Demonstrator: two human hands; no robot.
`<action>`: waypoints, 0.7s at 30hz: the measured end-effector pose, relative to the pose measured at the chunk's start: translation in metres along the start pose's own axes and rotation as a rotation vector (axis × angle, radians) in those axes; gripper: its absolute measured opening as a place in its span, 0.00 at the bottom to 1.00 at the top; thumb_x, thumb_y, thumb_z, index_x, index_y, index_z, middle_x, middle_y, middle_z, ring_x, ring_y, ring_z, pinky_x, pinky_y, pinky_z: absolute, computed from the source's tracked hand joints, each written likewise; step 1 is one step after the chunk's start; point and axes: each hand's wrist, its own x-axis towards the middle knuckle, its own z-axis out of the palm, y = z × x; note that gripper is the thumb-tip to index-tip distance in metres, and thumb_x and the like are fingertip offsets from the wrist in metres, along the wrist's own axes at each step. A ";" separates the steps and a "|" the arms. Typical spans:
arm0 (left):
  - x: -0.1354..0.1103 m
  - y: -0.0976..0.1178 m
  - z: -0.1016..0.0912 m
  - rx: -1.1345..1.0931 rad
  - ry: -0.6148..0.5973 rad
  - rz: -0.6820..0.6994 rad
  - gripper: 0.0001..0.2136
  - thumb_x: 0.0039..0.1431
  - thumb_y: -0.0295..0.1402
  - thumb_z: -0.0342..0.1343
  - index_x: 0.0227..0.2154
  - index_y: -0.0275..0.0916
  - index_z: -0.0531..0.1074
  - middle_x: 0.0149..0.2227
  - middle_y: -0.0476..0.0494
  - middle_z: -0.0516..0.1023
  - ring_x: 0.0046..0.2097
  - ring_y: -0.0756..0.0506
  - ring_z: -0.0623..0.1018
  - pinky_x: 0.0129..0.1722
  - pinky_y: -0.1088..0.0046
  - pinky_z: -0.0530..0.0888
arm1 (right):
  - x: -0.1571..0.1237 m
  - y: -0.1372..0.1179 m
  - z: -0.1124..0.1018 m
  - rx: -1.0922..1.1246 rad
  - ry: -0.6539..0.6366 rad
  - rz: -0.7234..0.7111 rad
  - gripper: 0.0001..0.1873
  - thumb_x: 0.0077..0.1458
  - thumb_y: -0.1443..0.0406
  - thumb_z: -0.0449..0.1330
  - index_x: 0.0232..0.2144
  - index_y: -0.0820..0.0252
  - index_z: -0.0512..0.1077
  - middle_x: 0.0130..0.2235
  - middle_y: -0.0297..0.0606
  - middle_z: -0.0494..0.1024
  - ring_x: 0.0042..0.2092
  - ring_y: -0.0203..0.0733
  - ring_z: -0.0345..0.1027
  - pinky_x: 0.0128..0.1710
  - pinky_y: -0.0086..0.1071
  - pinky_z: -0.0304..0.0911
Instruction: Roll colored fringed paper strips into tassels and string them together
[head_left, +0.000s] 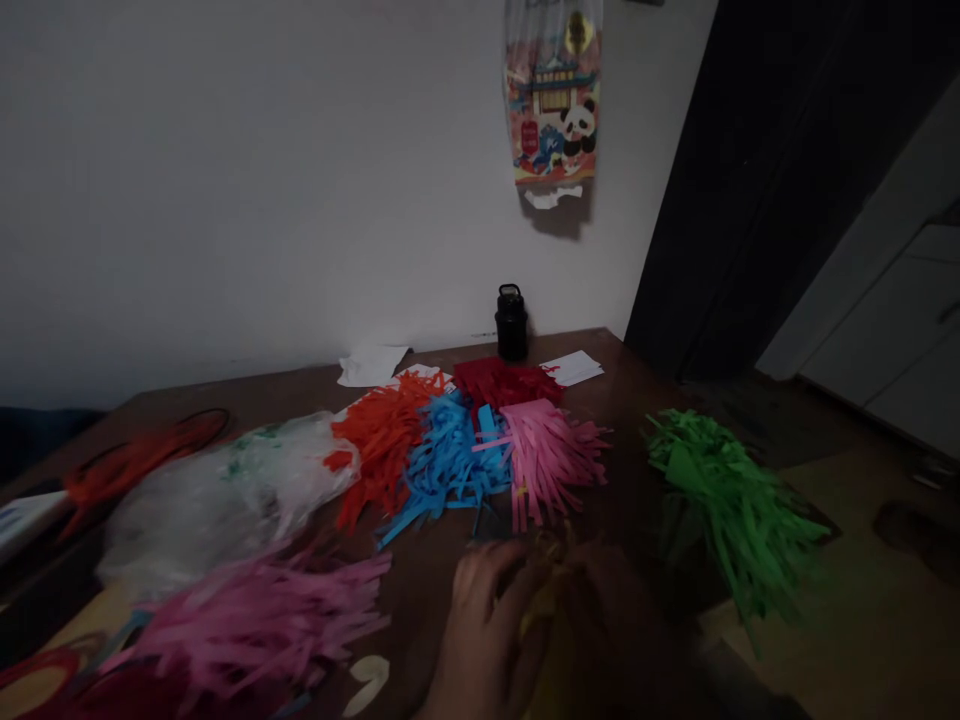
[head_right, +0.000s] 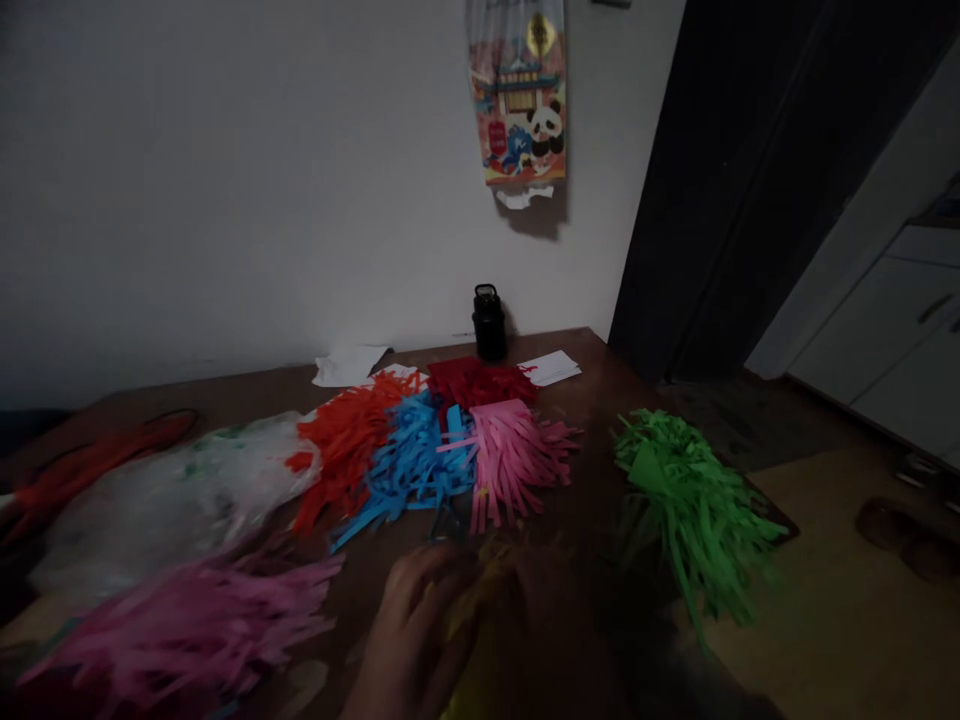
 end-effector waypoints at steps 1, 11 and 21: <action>0.000 0.000 0.000 -0.021 -0.004 0.018 0.16 0.57 0.23 0.52 0.49 0.39 0.69 0.49 0.36 0.71 0.50 0.39 0.71 0.46 0.60 0.72 | -0.001 0.000 0.001 0.007 -0.007 0.013 0.09 0.62 0.65 0.51 0.33 0.54 0.70 0.33 0.36 0.76 0.35 0.42 0.71 0.35 0.32 0.68; -0.007 -0.002 0.004 -0.069 0.158 0.105 0.08 0.64 0.25 0.50 0.39 0.41 0.74 0.38 0.42 0.78 0.45 0.41 0.75 0.45 0.62 0.70 | 0.001 0.006 -0.004 0.038 -0.046 0.198 0.12 0.61 0.63 0.50 0.28 0.56 0.70 0.27 0.34 0.74 0.29 0.40 0.69 0.29 0.29 0.62; -0.015 -0.001 -0.022 -0.365 0.318 -0.067 0.05 0.65 0.34 0.52 0.32 0.46 0.68 0.29 0.50 0.83 0.36 0.44 0.81 0.46 0.61 0.74 | 0.002 0.031 -0.011 0.118 -0.051 0.467 0.16 0.59 0.55 0.47 0.26 0.57 0.65 0.27 0.34 0.70 0.31 0.42 0.65 0.30 0.32 0.55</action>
